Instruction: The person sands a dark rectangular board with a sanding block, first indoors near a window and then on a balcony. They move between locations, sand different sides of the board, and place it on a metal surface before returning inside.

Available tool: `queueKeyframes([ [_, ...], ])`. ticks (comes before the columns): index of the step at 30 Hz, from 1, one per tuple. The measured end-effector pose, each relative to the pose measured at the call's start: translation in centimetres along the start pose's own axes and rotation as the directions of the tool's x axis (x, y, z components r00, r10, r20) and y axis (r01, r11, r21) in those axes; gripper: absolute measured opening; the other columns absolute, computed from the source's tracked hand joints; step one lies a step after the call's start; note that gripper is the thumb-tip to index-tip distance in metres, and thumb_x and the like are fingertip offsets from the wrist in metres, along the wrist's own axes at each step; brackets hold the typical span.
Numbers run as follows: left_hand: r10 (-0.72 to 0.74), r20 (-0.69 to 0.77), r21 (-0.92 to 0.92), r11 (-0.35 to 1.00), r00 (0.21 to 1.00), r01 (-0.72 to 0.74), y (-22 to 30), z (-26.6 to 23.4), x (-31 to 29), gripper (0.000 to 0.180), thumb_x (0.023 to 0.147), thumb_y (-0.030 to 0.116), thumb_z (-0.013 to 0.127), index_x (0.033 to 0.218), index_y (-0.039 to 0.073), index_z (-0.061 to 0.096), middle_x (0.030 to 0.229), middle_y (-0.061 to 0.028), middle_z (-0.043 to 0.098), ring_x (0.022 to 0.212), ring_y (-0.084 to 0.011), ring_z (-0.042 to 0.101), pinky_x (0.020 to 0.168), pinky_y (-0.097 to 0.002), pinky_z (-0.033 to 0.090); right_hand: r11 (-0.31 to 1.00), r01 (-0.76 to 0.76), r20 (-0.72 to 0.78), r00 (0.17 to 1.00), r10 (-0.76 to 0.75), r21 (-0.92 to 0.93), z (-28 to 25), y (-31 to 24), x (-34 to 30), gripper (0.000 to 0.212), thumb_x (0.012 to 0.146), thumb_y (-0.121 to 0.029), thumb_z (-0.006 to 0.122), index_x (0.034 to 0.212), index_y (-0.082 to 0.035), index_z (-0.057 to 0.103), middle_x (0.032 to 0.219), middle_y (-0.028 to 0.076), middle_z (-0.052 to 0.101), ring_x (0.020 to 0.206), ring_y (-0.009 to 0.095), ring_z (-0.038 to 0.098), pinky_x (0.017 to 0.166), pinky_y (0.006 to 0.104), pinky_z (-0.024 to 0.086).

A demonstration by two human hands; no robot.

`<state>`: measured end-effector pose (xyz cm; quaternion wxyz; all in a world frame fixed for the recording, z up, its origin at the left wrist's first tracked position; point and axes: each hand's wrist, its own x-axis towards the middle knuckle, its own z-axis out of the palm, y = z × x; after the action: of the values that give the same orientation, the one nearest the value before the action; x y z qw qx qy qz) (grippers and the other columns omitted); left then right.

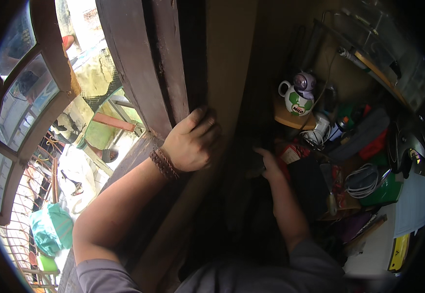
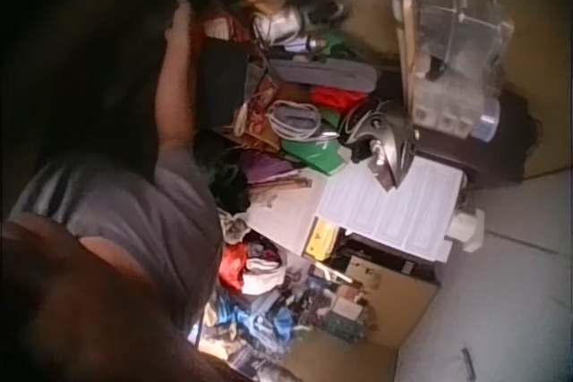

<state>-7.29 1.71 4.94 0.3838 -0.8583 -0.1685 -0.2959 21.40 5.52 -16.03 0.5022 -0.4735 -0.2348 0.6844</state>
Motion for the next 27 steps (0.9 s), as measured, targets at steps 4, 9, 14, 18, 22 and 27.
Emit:
queueKeyframes([
  [4,-0.004,0.005,-0.016,1.000,1.000,0.004,-0.1,-0.2,-0.1,0.016,0.062,0.020,0.064,0.075,0.011,0.067,0.083,-0.0048,0.061,0.102,-0.0252,0.063,0.098,-0.0455,0.043,0.999,-0.047,-0.032,0.998,0.047,-0.010,1.0,-0.3,-0.8,0.040,0.090,-0.026,0.065,0.119,0.001,0.060,0.114,0.012,0.065,0.106,0.026,0.063,0.096,0.0381,0.049],
  [9,-0.030,-0.005,-0.042,0.999,1.000,0.029,-0.1,-0.1,0.1,0.014,0.062,0.018,0.067,0.073,0.011,0.068,0.083,-0.0049,0.062,0.100,-0.0255,0.063,0.098,-0.0456,0.043,0.999,-0.046,-0.044,0.998,0.046,-0.002,1.1,-0.3,-0.7,0.040,0.089,-0.027,0.066,0.119,0.000,0.061,0.112,0.011,0.067,0.104,0.026,0.064,0.094,0.0384,0.051],
  [14,-0.030,-0.020,-0.046,0.999,0.999,0.029,-0.1,0.1,-0.1,0.013,0.062,0.016,0.069,0.073,0.010,0.068,0.082,-0.0056,0.062,0.098,-0.0261,0.063,0.097,-0.0456,0.043,0.999,-0.038,-0.024,0.999,0.038,-0.013,1.2,-0.1,-0.8,0.040,0.089,-0.028,0.066,0.118,-0.001,0.062,0.111,0.011,0.067,0.103,0.026,0.064,0.093,0.0385,0.051],
  [18,-0.032,-0.010,-0.056,0.998,0.999,0.032,-0.2,0.0,0.0,0.012,0.063,0.015,0.069,0.074,0.011,0.068,0.082,-0.0059,0.062,0.099,-0.0267,0.063,0.096,-0.0455,0.043,0.999,-0.044,-0.038,0.998,0.043,-0.017,0.7,0.0,-0.2,0.040,0.089,-0.028,0.067,0.118,-0.001,0.062,0.111,0.012,0.068,0.102,0.025,0.065,0.093,0.0384,0.052],
  [22,-0.030,-0.019,-0.054,0.998,0.999,0.029,-0.1,0.0,0.1,0.012,0.063,0.016,0.069,0.073,0.011,0.068,0.083,-0.0059,0.062,0.100,-0.0270,0.063,0.096,-0.0453,0.043,0.999,-0.039,-0.002,0.999,0.039,-0.004,0.0,0.5,0.4,0.040,0.089,-0.028,0.066,0.118,-0.001,0.062,0.111,0.012,0.068,0.101,0.026,0.065,0.092,0.0385,0.052],
  [27,-0.026,-0.020,-0.066,0.998,0.999,0.024,0.0,0.0,0.1,0.014,0.060,0.017,0.069,0.074,0.012,0.069,0.084,-0.0057,0.063,0.100,-0.0272,0.063,0.096,-0.0452,0.043,0.997,-0.080,0.010,0.997,0.081,-0.019,-0.9,0.9,1.2,0.034,0.091,-0.026,0.063,0.114,-0.001,0.063,0.108,0.011,0.068,0.098,0.025,0.066,0.089,0.0377,0.053],
])
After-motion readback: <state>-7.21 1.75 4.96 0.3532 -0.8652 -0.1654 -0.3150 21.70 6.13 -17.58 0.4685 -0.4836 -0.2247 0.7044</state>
